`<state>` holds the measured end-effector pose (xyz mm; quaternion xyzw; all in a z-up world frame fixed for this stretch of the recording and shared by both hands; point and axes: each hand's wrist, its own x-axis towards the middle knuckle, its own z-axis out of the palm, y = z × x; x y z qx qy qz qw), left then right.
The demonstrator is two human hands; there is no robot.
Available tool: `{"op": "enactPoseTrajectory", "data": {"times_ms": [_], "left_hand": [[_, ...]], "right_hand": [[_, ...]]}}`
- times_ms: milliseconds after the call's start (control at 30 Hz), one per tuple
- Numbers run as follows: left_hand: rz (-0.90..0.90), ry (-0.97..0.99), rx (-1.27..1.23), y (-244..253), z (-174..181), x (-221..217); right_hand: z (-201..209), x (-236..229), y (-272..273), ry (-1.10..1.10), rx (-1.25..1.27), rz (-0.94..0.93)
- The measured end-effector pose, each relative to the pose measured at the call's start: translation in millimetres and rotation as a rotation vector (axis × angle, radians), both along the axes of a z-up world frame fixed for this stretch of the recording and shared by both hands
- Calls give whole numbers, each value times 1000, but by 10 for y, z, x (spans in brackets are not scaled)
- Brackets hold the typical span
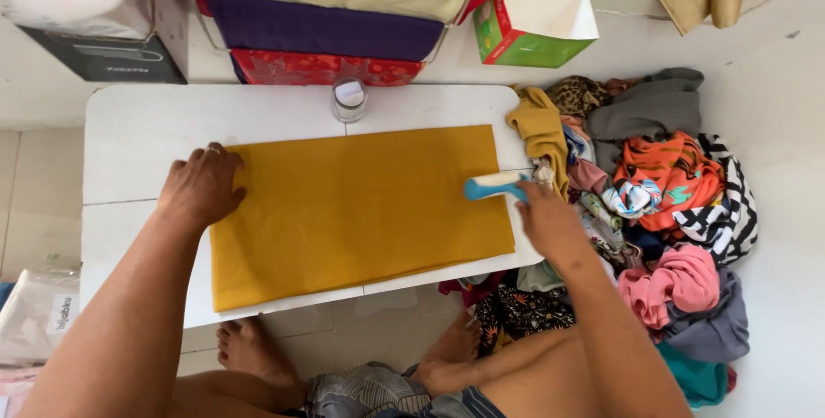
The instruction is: Cleaning a yellow hijab with a lint roller and folding it neatly on a small table.
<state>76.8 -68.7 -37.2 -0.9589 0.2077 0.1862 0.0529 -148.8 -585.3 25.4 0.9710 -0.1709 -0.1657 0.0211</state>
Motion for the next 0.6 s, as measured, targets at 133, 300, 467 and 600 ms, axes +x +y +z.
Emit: {"op": "enactPoseTrajectory", "data": {"times_ms": [133,300,467,600], "left_hand": [[43,141,-52,-76,-74,-39],[52,182,-75,-111,157,-65],[86,225,-116,-86,64,-43],[64,209,-106,-20,-167,6]], "right_hand": [[-406,272,160,-98,-40,-25],[-576,929,41,-227,-18,-7],[-689,1009,-99,-243,73,-12],[-338,450,151,-252,99,19]]}}
